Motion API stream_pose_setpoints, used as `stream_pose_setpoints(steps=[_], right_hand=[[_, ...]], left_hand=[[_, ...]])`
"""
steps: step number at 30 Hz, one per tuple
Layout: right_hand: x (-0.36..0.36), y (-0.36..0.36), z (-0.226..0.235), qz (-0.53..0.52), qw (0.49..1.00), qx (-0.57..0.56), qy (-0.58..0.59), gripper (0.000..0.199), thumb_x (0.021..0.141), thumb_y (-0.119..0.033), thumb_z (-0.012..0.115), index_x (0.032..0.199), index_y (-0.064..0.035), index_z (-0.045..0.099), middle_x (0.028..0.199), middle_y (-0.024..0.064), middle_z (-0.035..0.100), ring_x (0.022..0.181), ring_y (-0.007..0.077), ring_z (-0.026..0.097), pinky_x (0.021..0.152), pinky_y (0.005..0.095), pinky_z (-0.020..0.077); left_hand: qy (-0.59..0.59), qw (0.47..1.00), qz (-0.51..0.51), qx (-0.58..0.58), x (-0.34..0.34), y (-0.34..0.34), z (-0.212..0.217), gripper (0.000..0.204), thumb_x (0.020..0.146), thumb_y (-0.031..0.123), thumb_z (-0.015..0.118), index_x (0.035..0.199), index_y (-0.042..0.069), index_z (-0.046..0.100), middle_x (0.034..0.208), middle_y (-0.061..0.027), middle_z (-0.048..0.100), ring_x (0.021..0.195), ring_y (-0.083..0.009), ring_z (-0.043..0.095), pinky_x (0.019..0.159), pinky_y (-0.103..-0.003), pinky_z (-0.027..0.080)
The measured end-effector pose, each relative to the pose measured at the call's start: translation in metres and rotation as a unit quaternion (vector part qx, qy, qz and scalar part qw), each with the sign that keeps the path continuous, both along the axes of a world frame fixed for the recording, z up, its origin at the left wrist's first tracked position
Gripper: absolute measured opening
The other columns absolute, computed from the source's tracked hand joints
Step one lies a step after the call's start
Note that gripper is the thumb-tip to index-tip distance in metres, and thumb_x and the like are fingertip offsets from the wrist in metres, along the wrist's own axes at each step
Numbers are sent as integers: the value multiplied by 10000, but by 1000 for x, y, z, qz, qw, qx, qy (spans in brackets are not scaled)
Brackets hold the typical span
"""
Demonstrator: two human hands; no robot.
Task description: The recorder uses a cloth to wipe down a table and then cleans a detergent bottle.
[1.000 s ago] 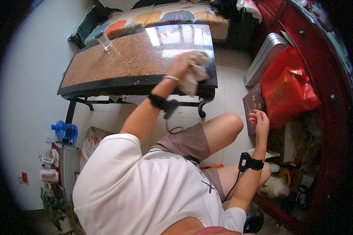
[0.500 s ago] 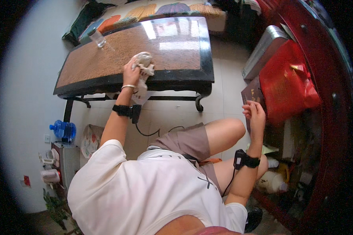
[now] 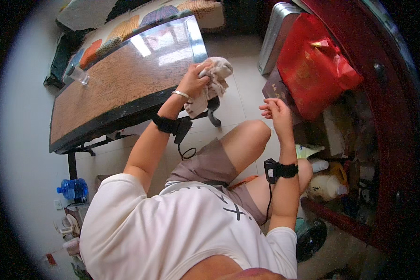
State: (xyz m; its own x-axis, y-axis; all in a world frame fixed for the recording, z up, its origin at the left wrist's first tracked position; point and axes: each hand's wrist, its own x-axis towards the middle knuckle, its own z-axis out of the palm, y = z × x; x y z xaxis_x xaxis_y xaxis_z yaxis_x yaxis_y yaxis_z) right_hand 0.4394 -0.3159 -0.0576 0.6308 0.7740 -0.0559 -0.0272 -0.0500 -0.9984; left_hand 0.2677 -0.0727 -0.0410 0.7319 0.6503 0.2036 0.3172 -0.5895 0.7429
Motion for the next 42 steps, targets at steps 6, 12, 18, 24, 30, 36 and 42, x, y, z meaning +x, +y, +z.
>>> stream_pose_setpoints(steps=[6,12,18,24,30,36,42], right_hand=[[7,-2,0,-11,1000,-2,4,245,926,-199,441,992,8,554,835,103,648,647,115,585,592,216,454],[2,-2,4,-15,1000,12,8,240,926,-192,438,994,7,552,836,100,647,646,110,579,595,226,456],[6,-15,-2,-21,1000,12,-7,254,929,-218,456,991,9,551,823,100,642,652,108,576,598,231,475],[8,-10,-15,-29,999,23,-11,222,912,-184,463,945,15,557,792,118,647,626,124,601,573,257,492],[21,-17,-26,-136,989,24,-53,286,912,-260,468,968,14,528,833,151,640,666,221,622,606,325,489],[39,-36,-14,-280,946,9,-162,412,890,-296,506,1117,38,426,1082,299,526,1015,441,509,830,465,403],[43,-34,-30,-377,885,-13,-272,480,863,-347,549,1208,-46,408,1073,277,548,1021,432,520,809,427,422]], left_hand=[[-125,937,-65,-320,-19,-28,11,324,845,69,532,1166,38,560,1092,-59,576,965,-144,548,863,-272,442],[-162,955,117,-219,-74,28,39,292,856,138,536,1106,-10,563,966,-39,611,841,-115,568,737,-247,468],[-20,981,108,162,-45,42,-10,360,818,188,557,1139,30,527,943,-258,585,913,-400,553,790,-412,438],[12,998,-40,41,25,-10,0,296,821,182,551,1059,7,539,893,-220,605,847,-363,575,761,-404,445],[-18,962,-215,-170,123,-99,-15,308,917,264,435,930,-17,560,723,-66,577,711,-133,508,644,-305,422],[-56,893,-279,-349,185,-148,10,334,933,284,426,1021,-7,564,862,-30,587,750,-109,527,659,-260,441],[-115,800,-278,-519,203,-156,-19,403,906,332,509,1134,0,540,1032,-85,599,898,-173,584,762,-301,481]])
